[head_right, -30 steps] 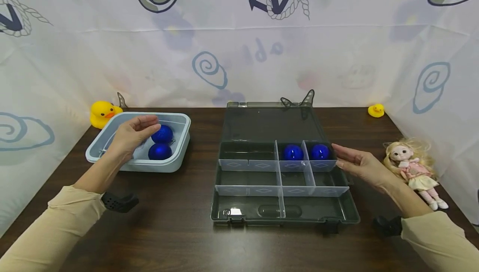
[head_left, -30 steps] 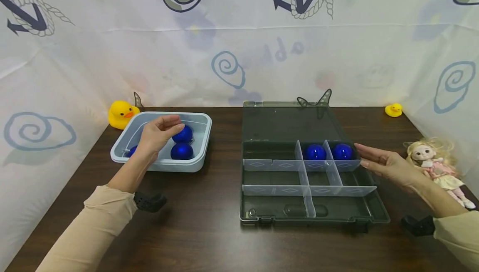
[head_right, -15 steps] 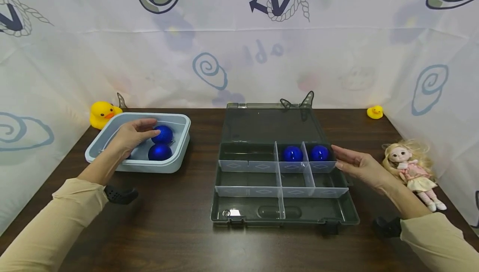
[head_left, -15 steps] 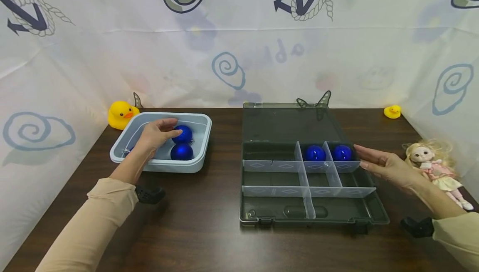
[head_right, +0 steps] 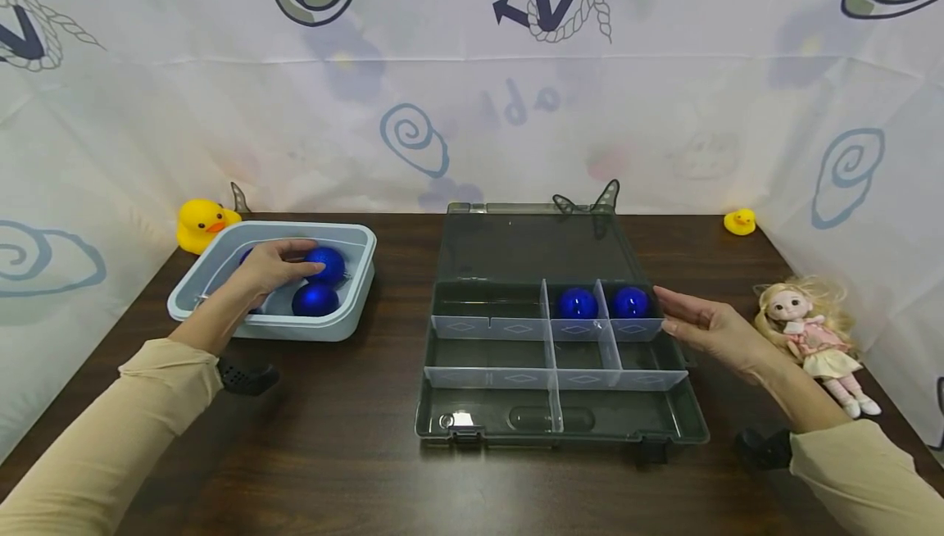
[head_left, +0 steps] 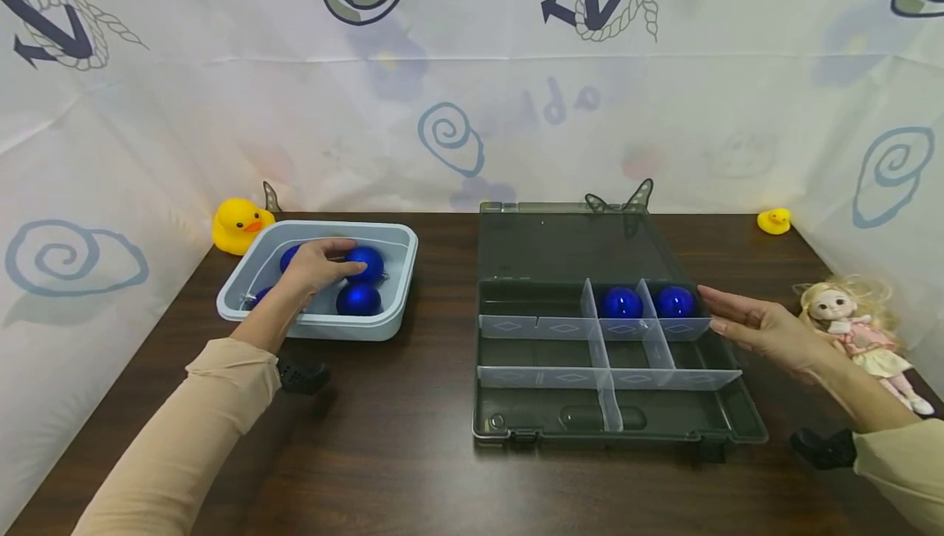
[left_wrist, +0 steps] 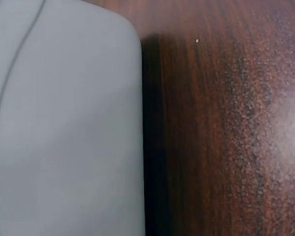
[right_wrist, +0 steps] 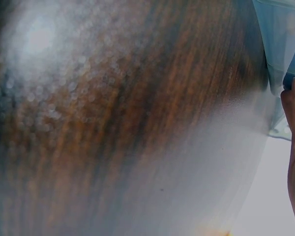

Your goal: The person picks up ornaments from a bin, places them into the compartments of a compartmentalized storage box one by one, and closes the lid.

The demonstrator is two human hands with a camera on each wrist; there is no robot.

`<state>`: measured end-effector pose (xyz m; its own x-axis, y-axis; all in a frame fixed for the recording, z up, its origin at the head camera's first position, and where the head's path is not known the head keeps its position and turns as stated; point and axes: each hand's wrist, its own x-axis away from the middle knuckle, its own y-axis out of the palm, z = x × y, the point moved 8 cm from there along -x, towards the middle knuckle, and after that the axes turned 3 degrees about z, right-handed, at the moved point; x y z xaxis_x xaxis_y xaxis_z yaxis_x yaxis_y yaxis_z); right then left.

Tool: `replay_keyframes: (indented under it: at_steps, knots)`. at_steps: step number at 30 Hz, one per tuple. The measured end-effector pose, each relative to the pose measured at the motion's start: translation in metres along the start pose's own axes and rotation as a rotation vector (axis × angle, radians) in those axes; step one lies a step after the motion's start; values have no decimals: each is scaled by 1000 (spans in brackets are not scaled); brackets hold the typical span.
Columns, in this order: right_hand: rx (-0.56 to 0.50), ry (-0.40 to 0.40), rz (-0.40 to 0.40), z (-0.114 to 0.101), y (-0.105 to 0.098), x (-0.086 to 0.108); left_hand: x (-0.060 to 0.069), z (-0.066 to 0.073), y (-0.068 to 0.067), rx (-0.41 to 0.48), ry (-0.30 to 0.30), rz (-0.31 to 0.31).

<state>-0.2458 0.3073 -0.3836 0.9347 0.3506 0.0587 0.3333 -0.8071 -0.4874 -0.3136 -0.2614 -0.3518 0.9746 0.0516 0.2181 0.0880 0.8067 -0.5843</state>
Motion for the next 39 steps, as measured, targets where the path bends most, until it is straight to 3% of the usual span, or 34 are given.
replay_keyframes:
  at_steps: [7,12,18,23,27,32,39]
  knots:
    - [-10,-3,0,0,1,0,1,-3,-1,-43,-37,3]
    - [-17,0,-3,0,1,0,5,5,-6,-11,-17,5]
    - [-23,-3,3,0,-2,-1,13,27,-12,73,70,16]
    - [-24,-11,7,-1,-3,-2,30,59,-6,121,165,27]
    - [-28,-12,7,-1,-3,-1,41,86,14,168,255,6]
    - [-22,-1,4,1,-3,0,51,112,56,256,329,-46]
    - [-4,7,2,1,-1,0,54,121,120,268,359,-127]
